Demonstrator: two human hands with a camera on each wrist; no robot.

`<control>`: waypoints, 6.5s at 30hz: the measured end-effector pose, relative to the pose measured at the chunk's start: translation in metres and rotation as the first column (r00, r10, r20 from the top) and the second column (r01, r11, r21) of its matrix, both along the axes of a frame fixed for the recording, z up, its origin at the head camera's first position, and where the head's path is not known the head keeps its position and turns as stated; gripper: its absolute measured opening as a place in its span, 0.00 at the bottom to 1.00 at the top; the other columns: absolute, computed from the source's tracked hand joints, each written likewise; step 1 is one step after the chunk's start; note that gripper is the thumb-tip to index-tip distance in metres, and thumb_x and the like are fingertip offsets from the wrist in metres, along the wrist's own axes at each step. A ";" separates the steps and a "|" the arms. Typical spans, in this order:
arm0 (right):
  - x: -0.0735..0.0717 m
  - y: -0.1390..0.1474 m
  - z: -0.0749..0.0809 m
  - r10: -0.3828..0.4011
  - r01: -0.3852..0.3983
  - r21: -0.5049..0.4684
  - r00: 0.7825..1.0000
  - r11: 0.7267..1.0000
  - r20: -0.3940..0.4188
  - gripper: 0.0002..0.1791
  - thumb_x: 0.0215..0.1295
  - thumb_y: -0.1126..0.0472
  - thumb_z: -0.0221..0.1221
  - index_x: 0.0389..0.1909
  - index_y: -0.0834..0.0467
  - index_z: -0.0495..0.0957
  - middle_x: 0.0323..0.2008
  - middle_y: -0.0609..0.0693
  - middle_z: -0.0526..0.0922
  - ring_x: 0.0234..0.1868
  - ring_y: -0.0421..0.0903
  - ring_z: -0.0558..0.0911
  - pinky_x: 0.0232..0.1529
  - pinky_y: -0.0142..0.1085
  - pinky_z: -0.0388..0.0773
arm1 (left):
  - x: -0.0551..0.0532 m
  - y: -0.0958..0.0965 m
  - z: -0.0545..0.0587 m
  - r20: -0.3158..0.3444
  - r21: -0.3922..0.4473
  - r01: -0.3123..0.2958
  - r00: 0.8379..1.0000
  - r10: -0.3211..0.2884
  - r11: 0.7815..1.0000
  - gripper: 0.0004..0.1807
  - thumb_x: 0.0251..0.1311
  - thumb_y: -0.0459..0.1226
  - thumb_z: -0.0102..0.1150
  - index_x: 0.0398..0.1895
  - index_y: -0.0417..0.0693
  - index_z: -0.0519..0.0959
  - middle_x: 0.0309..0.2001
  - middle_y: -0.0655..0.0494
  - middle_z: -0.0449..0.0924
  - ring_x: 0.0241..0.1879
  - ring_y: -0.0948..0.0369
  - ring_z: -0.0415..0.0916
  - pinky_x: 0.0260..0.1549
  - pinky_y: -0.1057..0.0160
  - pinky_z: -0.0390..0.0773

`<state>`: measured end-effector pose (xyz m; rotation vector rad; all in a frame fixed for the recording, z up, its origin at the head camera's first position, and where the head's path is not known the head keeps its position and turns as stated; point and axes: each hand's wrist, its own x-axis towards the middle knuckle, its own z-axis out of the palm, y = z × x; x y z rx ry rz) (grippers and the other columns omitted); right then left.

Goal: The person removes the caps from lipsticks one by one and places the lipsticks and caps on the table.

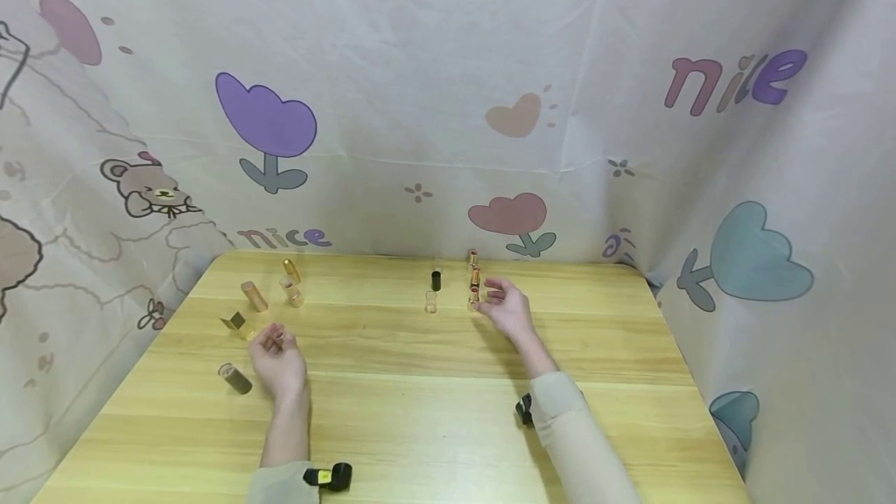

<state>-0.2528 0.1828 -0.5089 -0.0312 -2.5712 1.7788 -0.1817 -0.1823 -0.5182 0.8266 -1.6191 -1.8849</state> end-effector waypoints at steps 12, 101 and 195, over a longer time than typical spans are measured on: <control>0.012 -0.023 0.023 -0.027 0.019 -0.049 0.987 0.999 -0.161 0.34 0.61 0.69 0.71 0.69 0.66 0.72 0.67 0.62 0.76 0.68 0.62 0.75 0.73 0.46 0.72 | -0.003 0.018 0.007 -0.097 0.079 0.031 0.995 -0.023 0.996 0.22 0.75 0.24 0.49 0.70 0.36 0.66 0.61 0.49 0.72 0.66 0.51 0.69 0.64 0.70 0.76; 0.049 -0.041 0.016 0.030 -0.013 0.076 0.972 0.997 -0.235 0.23 0.53 0.76 0.74 0.51 0.65 0.83 0.46 0.59 0.88 0.48 0.55 0.88 0.52 0.33 0.87 | 0.001 0.110 0.022 -0.150 -0.149 0.561 0.801 -0.579 0.815 0.19 0.63 0.28 0.69 0.55 0.37 0.76 0.52 0.42 0.81 0.56 0.50 0.81 0.53 0.66 0.85; 0.034 -0.011 -0.005 0.175 -0.185 0.307 0.983 0.934 0.061 0.21 0.53 0.67 0.76 0.47 0.64 0.82 0.33 0.49 0.86 0.35 0.44 0.83 0.44 0.39 0.85 | 0.071 -0.069 0.029 0.385 -0.525 0.297 0.919 -0.089 0.797 0.39 0.69 0.37 0.59 0.79 0.35 0.57 0.73 0.28 0.58 0.70 0.30 0.59 0.67 0.26 0.62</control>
